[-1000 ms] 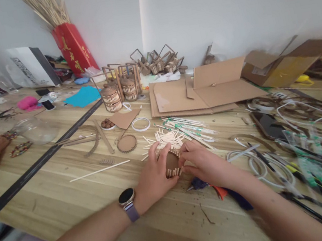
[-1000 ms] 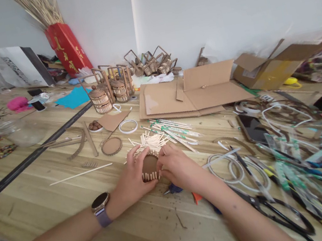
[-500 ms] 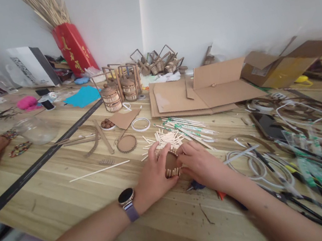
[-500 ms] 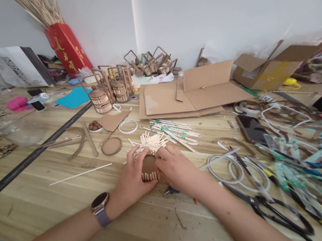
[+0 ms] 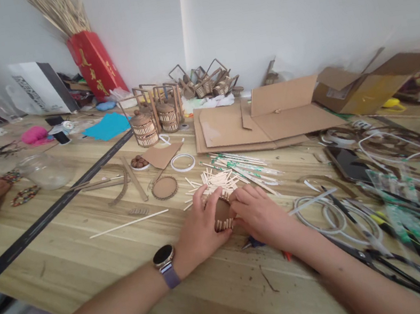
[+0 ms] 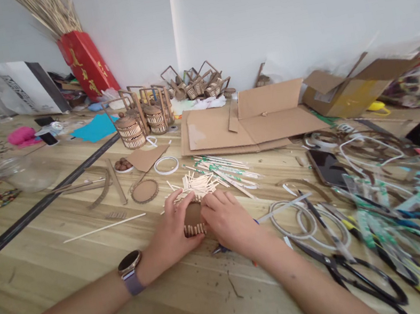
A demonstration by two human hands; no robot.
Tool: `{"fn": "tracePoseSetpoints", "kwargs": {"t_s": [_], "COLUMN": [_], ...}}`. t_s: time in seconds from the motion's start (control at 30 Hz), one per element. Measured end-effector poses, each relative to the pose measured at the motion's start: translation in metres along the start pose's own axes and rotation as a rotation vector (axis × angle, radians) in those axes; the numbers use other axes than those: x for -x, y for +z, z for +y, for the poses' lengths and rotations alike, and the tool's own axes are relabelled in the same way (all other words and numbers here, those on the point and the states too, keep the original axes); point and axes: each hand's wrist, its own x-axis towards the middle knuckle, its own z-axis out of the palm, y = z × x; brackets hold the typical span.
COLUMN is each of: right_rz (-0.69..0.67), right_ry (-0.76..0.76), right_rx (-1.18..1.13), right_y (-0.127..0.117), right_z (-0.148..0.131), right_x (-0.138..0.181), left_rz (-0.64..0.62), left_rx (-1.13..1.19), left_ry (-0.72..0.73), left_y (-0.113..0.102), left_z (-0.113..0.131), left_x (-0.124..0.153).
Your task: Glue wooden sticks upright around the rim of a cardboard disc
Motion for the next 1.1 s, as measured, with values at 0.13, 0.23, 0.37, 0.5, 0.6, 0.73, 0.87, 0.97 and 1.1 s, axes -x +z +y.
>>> {"fn": "tracePoseSetpoints", "kwargs": {"t_s": [0.13, 0.23, 0.37, 0.5, 0.6, 0.73, 0.87, 0.97, 1.1], "right_rz": [0.021, 0.032, 0.042, 0.052, 0.053, 0.057, 0.064, 0.129, 0.195], "right_ry": [0.008, 0.012, 0.008, 0.006, 0.006, 0.015, 0.032, 0.056, 0.152], "right_rx": [0.012, 0.019, 0.023, 0.037, 0.035, 0.042, -0.034, -0.156, -0.26], "right_y": [0.002, 0.003, 0.003, 0.003, 0.004, 0.006, 0.001, -0.01, -0.025], "right_z": [0.0, 0.0, 0.0, 0.001, 0.001, 0.0, 0.001, 0.009, 0.022], "right_x": [0.0, 0.001, 0.001, 0.002, 0.002, 0.001, 0.002, 0.009, 0.034], "left_rz": [0.005, 0.017, 0.018, 0.012, 0.007, 0.007, 0.002, -0.007, -0.04], "left_rx": [-0.001, 0.001, -0.011, -0.003, -0.003, 0.001, 0.007, 0.012, 0.012], "left_ry": [0.007, 0.015, 0.027, 0.023, 0.019, 0.017, 0.019, 0.014, -0.017], "left_y": [0.001, 0.001, 0.001, 0.001, 0.001, 0.002, 0.001, 0.0, -0.002], "left_z": [0.0, 0.0, -0.001, -0.001, -0.002, -0.002, -0.004, -0.005, -0.006], "left_x": [0.0, 0.001, 0.001, 0.001, 0.0, 0.0, 0.001, 0.001, 0.002]}}
